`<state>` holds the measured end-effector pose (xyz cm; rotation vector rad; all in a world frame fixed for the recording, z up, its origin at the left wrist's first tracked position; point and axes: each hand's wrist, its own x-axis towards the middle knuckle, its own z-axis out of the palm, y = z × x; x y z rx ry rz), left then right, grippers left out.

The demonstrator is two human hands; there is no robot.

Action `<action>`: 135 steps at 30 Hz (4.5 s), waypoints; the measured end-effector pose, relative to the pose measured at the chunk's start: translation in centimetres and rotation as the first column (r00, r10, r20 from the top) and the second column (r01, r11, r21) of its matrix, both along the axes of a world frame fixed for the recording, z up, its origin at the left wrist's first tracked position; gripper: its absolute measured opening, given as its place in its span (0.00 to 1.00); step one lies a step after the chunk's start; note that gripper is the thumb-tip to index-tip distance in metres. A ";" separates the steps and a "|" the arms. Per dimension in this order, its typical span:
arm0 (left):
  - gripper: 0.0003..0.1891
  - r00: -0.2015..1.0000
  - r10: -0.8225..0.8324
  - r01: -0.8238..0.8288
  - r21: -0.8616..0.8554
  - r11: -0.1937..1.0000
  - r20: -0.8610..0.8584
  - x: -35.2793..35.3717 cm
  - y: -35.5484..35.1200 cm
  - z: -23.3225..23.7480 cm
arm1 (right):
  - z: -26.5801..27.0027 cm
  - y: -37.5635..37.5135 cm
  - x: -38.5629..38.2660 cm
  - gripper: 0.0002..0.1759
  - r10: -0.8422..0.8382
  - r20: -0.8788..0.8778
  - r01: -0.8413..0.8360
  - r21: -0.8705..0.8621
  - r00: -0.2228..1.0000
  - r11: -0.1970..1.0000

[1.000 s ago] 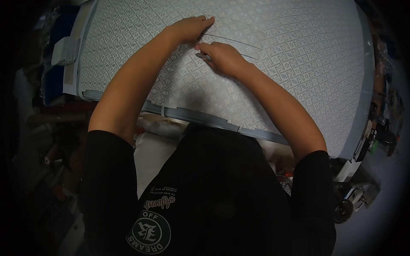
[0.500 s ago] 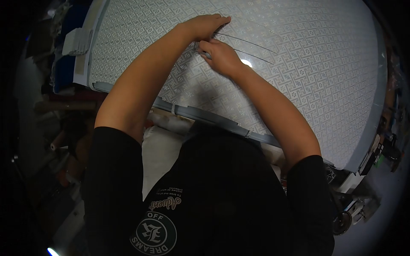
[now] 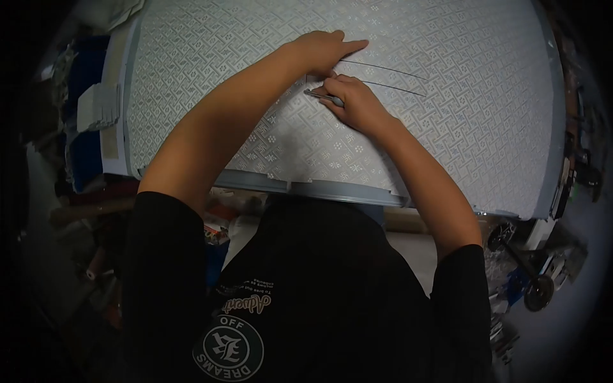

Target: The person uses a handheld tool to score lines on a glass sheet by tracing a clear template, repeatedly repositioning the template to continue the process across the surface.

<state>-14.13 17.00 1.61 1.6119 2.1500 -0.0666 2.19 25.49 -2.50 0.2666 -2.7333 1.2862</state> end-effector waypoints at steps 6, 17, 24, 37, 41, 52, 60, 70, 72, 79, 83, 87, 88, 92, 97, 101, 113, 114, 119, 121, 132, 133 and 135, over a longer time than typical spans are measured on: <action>0.56 0.993 -0.090 0.092 -0.020 0.996 0.080 -1.2 0.4 -0.3 | 2.2 -5.7 2.1 0.08 -0.356 0.152 0.355 0.039 0.922 0.934; 0.51 0.963 -0.225 0.237 -0.070 0.969 0.149 -2.0 3.1 -1.4 | 3.3 -12.4 0.7 0.11 -0.755 0.166 0.736 0.167 0.635 0.656; 0.43 0.952 -0.303 0.307 0.123 0.944 -0.049 -2.6 1.6 -1.2 | 4.0 -13.8 -0.3 0.10 -0.812 0.182 0.776 0.240 0.555 0.584; 0.40 0.923 -0.372 0.350 0.182 0.919 0.102 -3.6 1.3 -3.8 | 2.0 -14.0 -4.0 0.10 -0.887 0.012 0.877 0.143 0.462 0.459; 0.40 0.916 -0.378 0.348 0.204 0.915 0.132 -4.0 1.6 -4.2 | 1.8 -12.8 -5.8 0.10 -0.892 0.008 0.880 0.156 0.452 0.448; 0.38 0.906 -0.357 0.302 0.243 0.922 0.227 -5.9 3.0 -5.9 | 0.8 -10.1 -9.2 0.12 -0.880 0.029 0.867 0.160 0.474 0.473; 0.36 0.900 -0.320 0.248 0.257 0.934 0.295 -7.1 3.1 -7.3 | -1.3 -9.2 -11.0 0.12 -0.877 -0.135 0.887 0.088 0.462 0.453; 0.35 0.883 -0.281 0.165 0.312 0.936 0.375 -8.3 4.5 -7.9 | 1.1 -6.8 -8.6 0.13 -0.942 0.042 0.939 0.084 0.332 0.335; 0.34 0.877 -0.278 0.152 0.324 0.934 0.391 -8.4 4.8 -8.0 | 0.6 -5.6 -8.5 0.13 -0.935 0.004 0.930 0.094 0.355 0.354; 0.33 0.855 -0.250 0.099 0.331 0.939 0.454 -8.9 4.7 -9.2 | 2.2 -4.3 -8.9 0.13 -0.889 0.057 0.865 0.212 0.454 0.455; 0.32 0.840 -0.233 0.069 0.331 0.941 0.489 -9.2 4.5 -10.0 | 3.0 -3.9 -9.8 0.13 -0.887 0.074 0.850 0.260 0.455 0.458; 0.32 0.825 -0.214 0.036 0.329 0.944 0.523 -9.5 4.2 -10.7 | 2.8 -3.6 -10.3 0.13 -0.901 0.111 0.832 0.351 0.419 0.430; 0.32 0.822 -0.210 0.029 0.329 0.944 0.530 -9.6 4.1 -10.8 | 2.7 -3.7 -10.4 0.13 -0.909 0.098 0.846 0.336 0.405 0.414; 0.31 0.811 -0.198 0.004 0.333 0.943 0.550 -10.1 3.9 -11.0 | 1.0 -4.8 -9.6 0.14 -0.923 0.059 0.902 0.195 0.380 0.384; 0.30 0.819 -0.178 -0.022 0.341 0.940 0.545 -11.1 3.5 -10.1 | -1.1 -5.4 -8.8 0.14 -0.932 -0.016 0.932 0.013 0.361 0.361; 0.30 0.836 -0.169 -0.039 0.365 0.930 0.522 -11.9 3.2 -8.0 | 0.2 -6.7 -5.6 0.15 -0.922 0.030 0.920 -0.090 0.386 0.382; 0.40 0.987 0.055 -0.134 0.574 0.808 0.154 1.1 -11.4 -6.4 | -1.5 -8.2 16.6 0.09 -0.982 0.122 0.897 -0.435 0.144 0.077; 0.40 0.988 0.056 -0.131 0.579 0.805 0.145 2.9 -11.8 -6.6 | -1.3 -7.9 17.6 0.09 -0.982 0.117 0.893 -0.443 0.147 0.081; 0.42 0.964 0.230 -0.265 0.502 0.823 0.131 9.5 -11.7 -6.2 | -1.1 -4.5 21.4 0.09 -0.975 0.101 0.846 -0.519 0.200 0.119; 0.41 0.960 0.268 -0.275 0.458 0.845 0.084 11.0 -10.6 -5.6 | -0.9 -2.0 23.3 0.10 -0.970 0.062 0.879 -0.439 0.235 0.185; 0.31 0.876 0.482 -0.461 0.288 0.840 -0.006 18.1 -3.6 -6.4 | 0.7 10.9 35.3 0.12 -0.854 0.008 0.753 -0.476 0.520 0.454; 0.31 0.876 0.483 -0.461 0.288 0.840 -0.005 18.7 -2.6 -6.3 | 0.5 11.6 35.7 0.12 -0.867 0.043 0.747 -0.530 0.496 0.401; 0.31 0.891 0.453 -0.430 0.288 0.855 -0.014 19.2 -0.8 -6.2 | 0.4 13.0 36.0 0.11 -0.876 0.076 0.734 -0.582 0.477 0.350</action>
